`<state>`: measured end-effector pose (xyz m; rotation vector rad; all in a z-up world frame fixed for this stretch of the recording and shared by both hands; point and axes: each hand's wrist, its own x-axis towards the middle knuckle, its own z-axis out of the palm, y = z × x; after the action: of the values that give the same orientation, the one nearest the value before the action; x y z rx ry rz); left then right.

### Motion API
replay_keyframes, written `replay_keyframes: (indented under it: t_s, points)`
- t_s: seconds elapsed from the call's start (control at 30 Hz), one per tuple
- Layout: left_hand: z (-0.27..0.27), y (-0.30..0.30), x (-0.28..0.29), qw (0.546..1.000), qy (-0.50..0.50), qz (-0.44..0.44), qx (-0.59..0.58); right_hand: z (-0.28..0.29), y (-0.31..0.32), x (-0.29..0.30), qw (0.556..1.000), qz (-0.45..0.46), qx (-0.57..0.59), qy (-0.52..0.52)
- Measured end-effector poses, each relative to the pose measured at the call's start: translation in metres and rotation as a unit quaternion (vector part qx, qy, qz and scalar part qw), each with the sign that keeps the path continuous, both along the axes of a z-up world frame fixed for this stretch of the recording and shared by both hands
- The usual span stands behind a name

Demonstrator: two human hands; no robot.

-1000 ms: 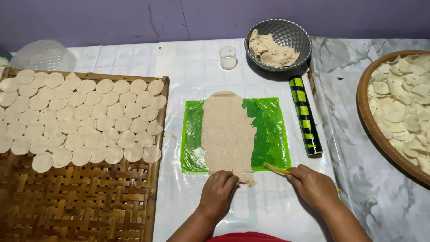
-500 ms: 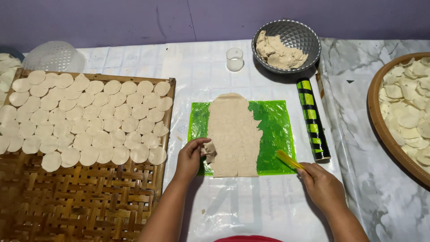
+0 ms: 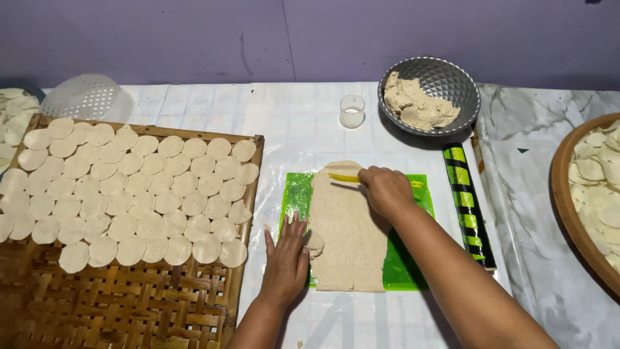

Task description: Shaping dough into small circles using a cutter and placing them on a tray.

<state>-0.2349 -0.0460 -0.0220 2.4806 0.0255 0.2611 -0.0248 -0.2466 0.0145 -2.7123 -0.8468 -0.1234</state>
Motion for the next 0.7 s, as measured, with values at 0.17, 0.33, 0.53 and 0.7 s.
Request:
replay_keyframes:
  t_s: [0.17, 0.33, 0.53, 0.7]
  points:
    - [-0.002, 0.020, 0.031, 0.998, -0.046, 0.033, -0.031, -0.021, 0.046, 0.040, 0.998, 0.042, -0.042, 0.015]
    - [-0.006, 0.030, 0.090, 0.997, -0.069, 0.024, -0.017, -0.017, 0.034, 0.051, 0.995, 0.067, -0.068, 0.020]
    - [-0.018, 0.013, 0.163, 0.998, -0.054, 0.001, -0.012, -0.006, -0.042, 0.040, 0.993, -0.006, -0.119, 0.023]
    - [-0.040, -0.015, 0.209, 0.998, -0.041, -0.040, 0.003, 0.018, -0.087, -0.018, 0.981, -0.156, -0.066, 0.092]
